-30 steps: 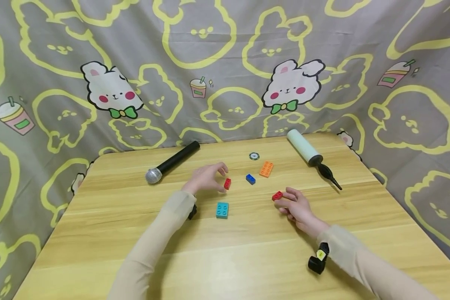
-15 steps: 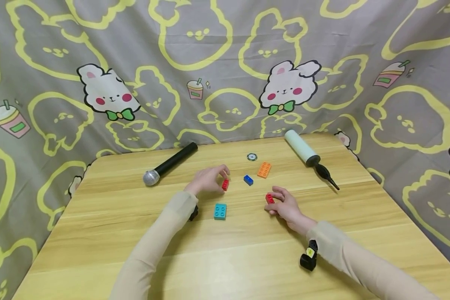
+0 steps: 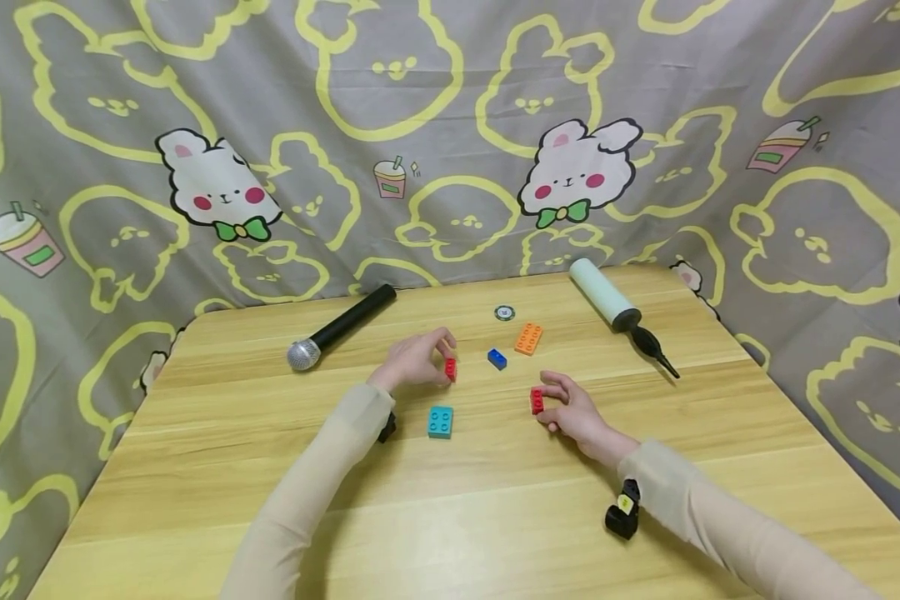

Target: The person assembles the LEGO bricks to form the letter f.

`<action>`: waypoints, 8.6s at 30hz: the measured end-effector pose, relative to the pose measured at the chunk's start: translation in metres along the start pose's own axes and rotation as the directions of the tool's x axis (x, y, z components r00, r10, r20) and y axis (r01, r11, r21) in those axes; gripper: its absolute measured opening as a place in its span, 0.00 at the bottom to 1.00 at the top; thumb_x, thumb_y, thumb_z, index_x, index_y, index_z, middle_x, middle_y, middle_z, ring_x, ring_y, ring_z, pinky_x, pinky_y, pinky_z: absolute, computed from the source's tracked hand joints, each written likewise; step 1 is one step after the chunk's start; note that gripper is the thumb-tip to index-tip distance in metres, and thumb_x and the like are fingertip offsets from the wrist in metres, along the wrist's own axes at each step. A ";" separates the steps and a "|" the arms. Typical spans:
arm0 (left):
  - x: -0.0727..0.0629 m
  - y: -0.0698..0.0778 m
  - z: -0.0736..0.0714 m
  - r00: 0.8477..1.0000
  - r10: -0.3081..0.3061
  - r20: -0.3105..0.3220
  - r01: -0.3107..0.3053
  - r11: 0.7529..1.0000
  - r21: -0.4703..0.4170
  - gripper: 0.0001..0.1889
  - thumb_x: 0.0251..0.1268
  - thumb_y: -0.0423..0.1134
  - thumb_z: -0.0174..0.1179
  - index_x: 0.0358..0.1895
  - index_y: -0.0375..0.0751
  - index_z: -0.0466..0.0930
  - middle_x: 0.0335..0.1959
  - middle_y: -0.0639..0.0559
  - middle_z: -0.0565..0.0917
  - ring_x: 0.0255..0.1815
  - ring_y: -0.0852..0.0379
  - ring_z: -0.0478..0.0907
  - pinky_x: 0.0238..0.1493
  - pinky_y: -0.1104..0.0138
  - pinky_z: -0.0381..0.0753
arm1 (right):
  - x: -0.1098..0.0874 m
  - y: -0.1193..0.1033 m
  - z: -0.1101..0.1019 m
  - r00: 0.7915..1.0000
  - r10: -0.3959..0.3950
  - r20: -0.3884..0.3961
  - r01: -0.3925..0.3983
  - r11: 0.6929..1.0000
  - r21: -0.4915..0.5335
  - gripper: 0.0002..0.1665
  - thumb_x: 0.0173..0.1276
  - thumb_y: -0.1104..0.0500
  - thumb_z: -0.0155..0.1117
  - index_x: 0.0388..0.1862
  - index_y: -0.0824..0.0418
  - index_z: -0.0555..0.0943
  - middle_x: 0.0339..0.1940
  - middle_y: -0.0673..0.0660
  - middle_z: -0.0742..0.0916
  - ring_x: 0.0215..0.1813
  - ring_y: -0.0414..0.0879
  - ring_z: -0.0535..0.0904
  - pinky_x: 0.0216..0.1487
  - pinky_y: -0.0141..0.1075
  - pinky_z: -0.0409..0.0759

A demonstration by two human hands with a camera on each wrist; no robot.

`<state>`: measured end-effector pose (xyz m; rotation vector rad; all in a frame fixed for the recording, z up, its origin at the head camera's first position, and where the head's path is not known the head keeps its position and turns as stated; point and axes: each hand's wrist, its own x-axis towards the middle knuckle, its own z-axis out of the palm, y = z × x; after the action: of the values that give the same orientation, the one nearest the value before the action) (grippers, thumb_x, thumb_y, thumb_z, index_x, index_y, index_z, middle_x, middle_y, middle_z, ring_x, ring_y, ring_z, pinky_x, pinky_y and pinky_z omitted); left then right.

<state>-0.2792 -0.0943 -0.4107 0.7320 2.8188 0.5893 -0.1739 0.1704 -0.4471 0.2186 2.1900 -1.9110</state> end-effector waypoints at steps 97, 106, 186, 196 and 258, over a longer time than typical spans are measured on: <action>-0.042 0.103 0.045 0.992 0.120 0.027 -0.122 0.988 0.094 0.19 0.36 0.48 0.76 0.34 0.57 0.77 0.33 0.68 0.84 0.27 0.67 0.72 0.26 0.70 0.65 | -0.029 0.010 0.031 0.986 -0.121 0.111 0.133 0.985 -0.108 0.44 0.52 0.72 0.70 0.68 0.65 0.64 0.53 0.66 0.81 0.21 0.42 0.72 0.20 0.30 0.73; -0.042 0.092 0.046 0.994 0.096 0.054 -0.096 0.995 -0.006 0.20 0.38 0.46 0.76 0.37 0.56 0.77 0.36 0.66 0.84 0.28 0.67 0.72 0.29 0.71 0.66 | -0.022 0.011 0.023 0.974 -0.118 0.193 0.143 0.982 -0.125 0.47 0.50 0.74 0.68 0.70 0.67 0.61 0.57 0.68 0.79 0.17 0.39 0.71 0.19 0.29 0.73; -0.049 0.086 0.045 0.995 0.026 0.096 -0.018 0.997 -0.078 0.16 0.37 0.48 0.77 0.28 0.61 0.77 0.41 0.68 0.84 0.37 0.67 0.75 0.36 0.68 0.66 | 0.092 -0.011 -0.031 0.976 -0.190 0.103 0.211 0.939 -0.271 0.50 0.62 0.69 0.64 0.77 0.61 0.49 0.65 0.70 0.71 0.23 0.39 0.74 0.26 0.31 0.79; -0.050 0.084 0.045 0.996 0.016 0.084 -0.009 0.996 -0.087 0.16 0.36 0.47 0.77 0.29 0.62 0.79 0.36 0.71 0.84 0.38 0.67 0.75 0.37 0.68 0.66 | 0.066 -0.013 -0.030 0.970 -0.219 0.101 0.235 0.953 -0.190 0.47 0.64 0.68 0.63 0.77 0.62 0.50 0.61 0.68 0.69 0.30 0.40 0.79 0.30 0.32 0.81; -0.052 0.094 0.038 0.995 0.097 -0.018 -0.096 0.995 0.042 0.19 0.41 0.58 0.75 0.38 0.59 0.83 0.37 0.65 0.86 0.32 0.67 0.75 0.29 0.70 0.64 | -0.031 -0.001 0.005 0.940 -0.258 0.225 0.269 0.963 -0.019 0.48 0.56 0.75 0.66 0.73 0.66 0.56 0.52 0.69 0.74 0.35 0.41 0.83 0.34 0.29 0.80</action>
<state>-0.1836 -0.0323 -0.4031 0.8786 2.8349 0.5581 -0.1436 0.1664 -0.4388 -0.2979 2.2009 -1.9011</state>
